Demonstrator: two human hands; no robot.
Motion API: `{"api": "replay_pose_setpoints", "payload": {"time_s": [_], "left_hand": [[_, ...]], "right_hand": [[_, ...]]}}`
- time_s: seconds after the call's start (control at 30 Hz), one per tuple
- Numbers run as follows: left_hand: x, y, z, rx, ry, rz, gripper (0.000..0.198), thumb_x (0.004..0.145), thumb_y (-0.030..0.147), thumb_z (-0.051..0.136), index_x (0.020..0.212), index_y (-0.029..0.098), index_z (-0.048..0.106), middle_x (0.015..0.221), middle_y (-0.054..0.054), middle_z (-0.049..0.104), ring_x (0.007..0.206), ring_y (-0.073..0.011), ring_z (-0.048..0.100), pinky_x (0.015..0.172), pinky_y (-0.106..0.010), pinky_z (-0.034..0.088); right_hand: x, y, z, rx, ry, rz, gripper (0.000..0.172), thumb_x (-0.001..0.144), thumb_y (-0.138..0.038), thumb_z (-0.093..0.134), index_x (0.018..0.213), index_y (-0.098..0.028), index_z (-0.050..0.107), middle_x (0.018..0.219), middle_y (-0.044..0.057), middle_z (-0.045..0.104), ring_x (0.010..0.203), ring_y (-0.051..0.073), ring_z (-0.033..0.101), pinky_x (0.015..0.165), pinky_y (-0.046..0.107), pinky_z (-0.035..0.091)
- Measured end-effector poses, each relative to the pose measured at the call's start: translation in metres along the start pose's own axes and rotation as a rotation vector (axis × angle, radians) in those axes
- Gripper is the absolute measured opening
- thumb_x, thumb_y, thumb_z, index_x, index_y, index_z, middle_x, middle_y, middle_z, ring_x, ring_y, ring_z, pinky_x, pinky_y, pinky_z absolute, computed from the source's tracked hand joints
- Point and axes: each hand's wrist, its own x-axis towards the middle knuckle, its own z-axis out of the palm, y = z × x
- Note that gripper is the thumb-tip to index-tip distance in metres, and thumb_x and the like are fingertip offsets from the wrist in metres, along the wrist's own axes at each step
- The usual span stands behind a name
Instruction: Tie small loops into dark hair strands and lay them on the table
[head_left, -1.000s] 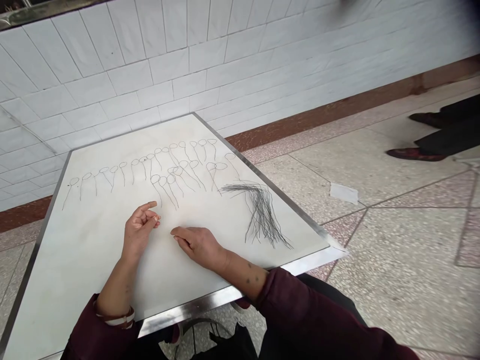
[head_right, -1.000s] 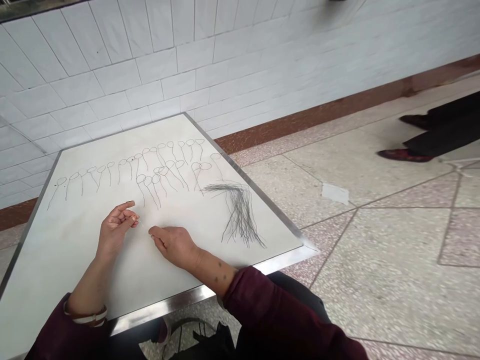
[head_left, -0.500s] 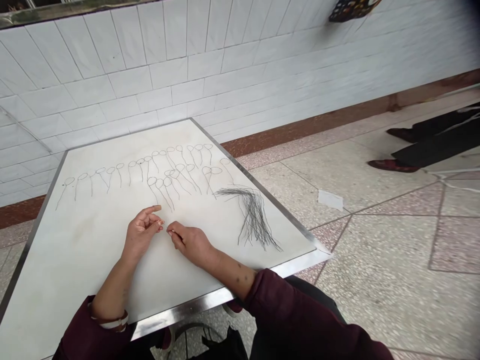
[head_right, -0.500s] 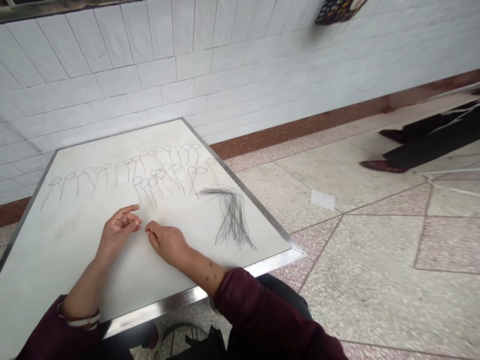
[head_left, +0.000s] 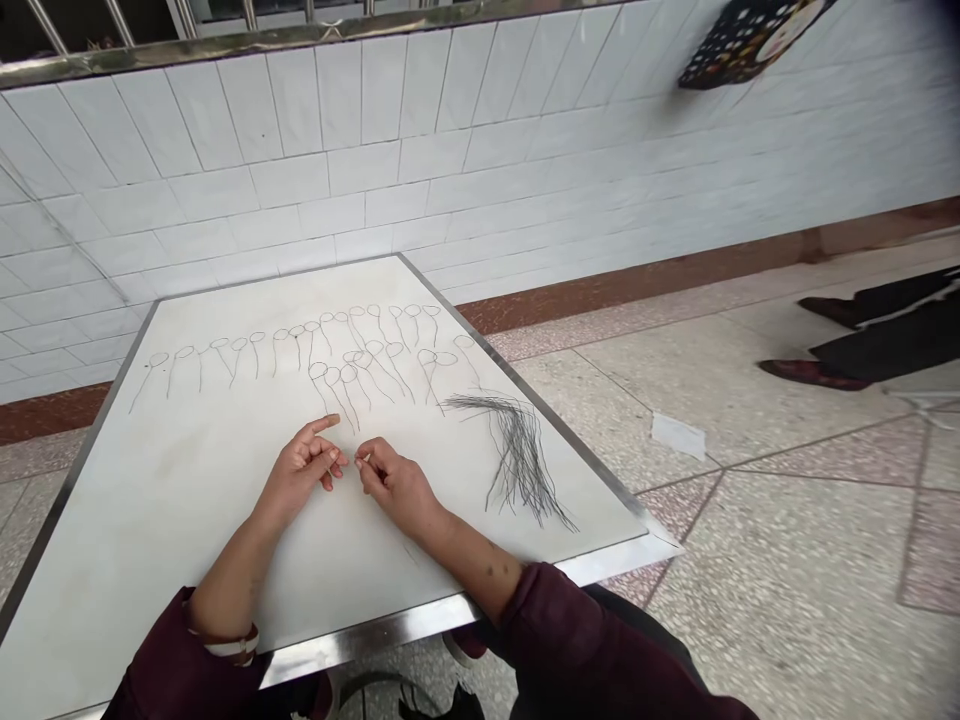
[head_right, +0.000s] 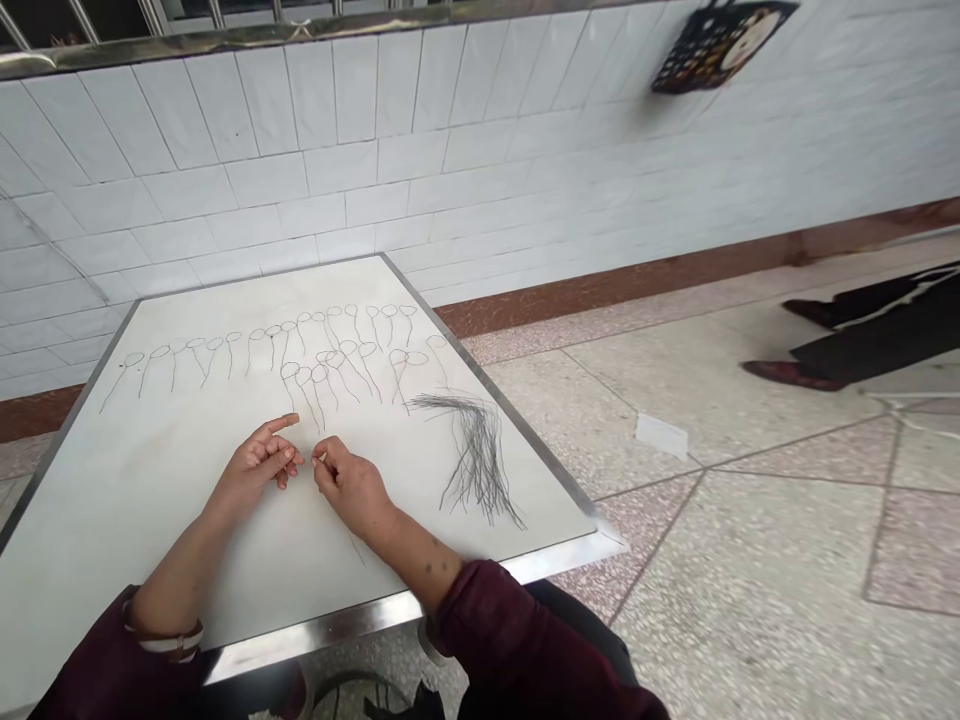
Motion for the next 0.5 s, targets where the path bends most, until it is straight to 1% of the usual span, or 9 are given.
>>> {"api": "replay_pose_setpoints", "payload": {"time_s": [0.1, 0.23, 0.33, 0.4, 0.5], "left_hand": [[-0.001, 0.000, 0.000, -0.039, -0.022, -0.020, 0.057, 0.085, 0.035, 0.063, 0.138, 0.021, 0.046, 0.083, -0.003, 0.063, 0.067, -0.0127, 0.056, 0.053, -0.023, 0.043], [-0.001, 0.001, 0.002, -0.027, -0.079, -0.054, 0.058, 0.084, 0.035, 0.064, 0.138, 0.023, 0.046, 0.082, -0.002, 0.064, 0.061, -0.0114, 0.054, 0.049, -0.023, 0.039], [-0.003, 0.003, 0.002, 0.001, -0.097, -0.087, 0.058, 0.084, 0.035, 0.064, 0.138, 0.024, 0.046, 0.083, -0.002, 0.066, 0.054, -0.0090, 0.050, 0.046, -0.022, 0.034], [-0.003, 0.004, 0.001, 0.012, -0.110, -0.103, 0.058, 0.083, 0.035, 0.064, 0.137, 0.024, 0.048, 0.082, -0.003, 0.067, 0.051, -0.0080, 0.048, 0.045, -0.021, 0.031], [-0.004, 0.006, -0.003, 0.019, -0.130, -0.107, 0.059, 0.083, 0.037, 0.064, 0.137, 0.023, 0.048, 0.083, -0.004, 0.068, 0.051, -0.0082, 0.048, 0.046, -0.022, 0.031]], "right_hand": [[0.002, 0.002, -0.001, 0.069, -0.014, -0.003, 0.017, 0.093, -0.030, 0.045, 0.105, -0.023, 0.054, 0.061, -0.006, 0.054, 0.053, 0.011, 0.050, 0.057, 0.023, 0.041], [0.005, 0.005, -0.002, 0.155, -0.040, -0.061, 0.018, 0.094, -0.032, 0.045, 0.094, -0.023, 0.060, 0.061, -0.005, 0.052, 0.054, 0.010, 0.048, 0.056, 0.022, 0.040], [0.005, 0.009, -0.003, 0.163, -0.089, -0.108, 0.017, 0.093, -0.026, 0.045, 0.096, -0.023, 0.061, 0.061, -0.005, 0.051, 0.052, 0.010, 0.046, 0.055, 0.021, 0.040], [0.005, 0.011, -0.004, 0.150, -0.113, -0.134, 0.019, 0.091, -0.022, 0.044, 0.099, -0.023, 0.061, 0.062, -0.005, 0.052, 0.052, 0.010, 0.047, 0.056, 0.021, 0.040], [0.005, 0.012, -0.008, 0.109, -0.096, -0.145, 0.020, 0.090, -0.021, 0.043, 0.098, -0.023, 0.061, 0.059, -0.005, 0.050, 0.052, 0.010, 0.048, 0.056, 0.022, 0.041]]}}
